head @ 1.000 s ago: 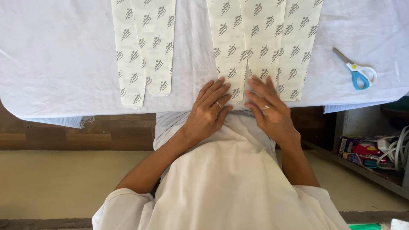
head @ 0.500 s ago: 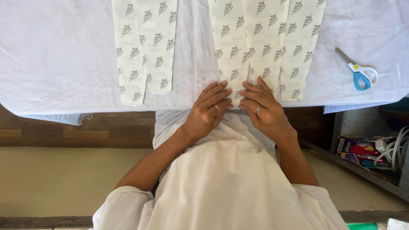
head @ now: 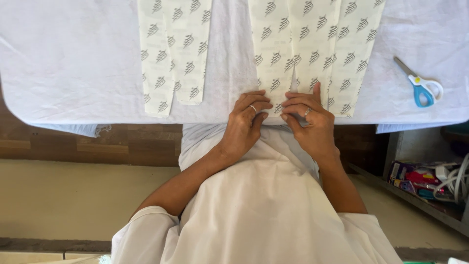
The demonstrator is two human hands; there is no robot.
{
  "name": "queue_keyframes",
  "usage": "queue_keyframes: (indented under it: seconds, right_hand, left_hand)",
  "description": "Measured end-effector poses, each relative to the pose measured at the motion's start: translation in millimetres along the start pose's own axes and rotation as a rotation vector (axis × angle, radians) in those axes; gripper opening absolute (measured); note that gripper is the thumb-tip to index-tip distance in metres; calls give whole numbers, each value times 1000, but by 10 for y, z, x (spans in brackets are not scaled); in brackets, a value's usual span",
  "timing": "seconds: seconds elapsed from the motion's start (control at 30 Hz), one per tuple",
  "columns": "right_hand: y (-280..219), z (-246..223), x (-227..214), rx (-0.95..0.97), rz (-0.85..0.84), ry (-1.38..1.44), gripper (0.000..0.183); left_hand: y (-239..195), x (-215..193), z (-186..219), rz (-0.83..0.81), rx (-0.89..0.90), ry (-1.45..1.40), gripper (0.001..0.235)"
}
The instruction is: Folding and gluing multiple paper strips to create a stacked assembly.
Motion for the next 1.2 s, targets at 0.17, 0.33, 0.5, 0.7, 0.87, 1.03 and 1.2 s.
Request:
queue_keyframes:
  seconds: [0.17,0.33,0.5,0.7,0.87,1.03,1.2]
  right_hand:
    - [-16,17,8,6,-16,-15,9]
    - [-118,-10,57,-62,-54,-70,25]
    - [-167,-172,153,-199,-135,-215,37]
    - [-254,-81,203,-199,-167,-243,37]
    - [-248,-97,197,-217,-161,-255,36]
    - [-229,-122,193,-234,-164,-275,36]
    - [-207,-187,175,-241,-107,-213,35]
  left_hand:
    - [67,-238,-100,-2,59,14,25]
    - [289,-888,-26,145,334,505,29]
    - [121,-653,-202,10,363,794,43]
    - [-10,-73,13,-46,359,649,41]
    - [-43,-7,-53,-81,315,623,38]
    - [-31,-70,-104,-57,331,612,37]
    - [61,-192,71,-17,348,505,36]
Point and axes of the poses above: each hand's wrist, its own y-axis towards the middle knuckle, its own x-axis out of the palm, z = x × y, the point moved 9 cm from there along y, towards the middle knuckle, and after that the axes turned 13 degrees about z, right-handed, at the moved point
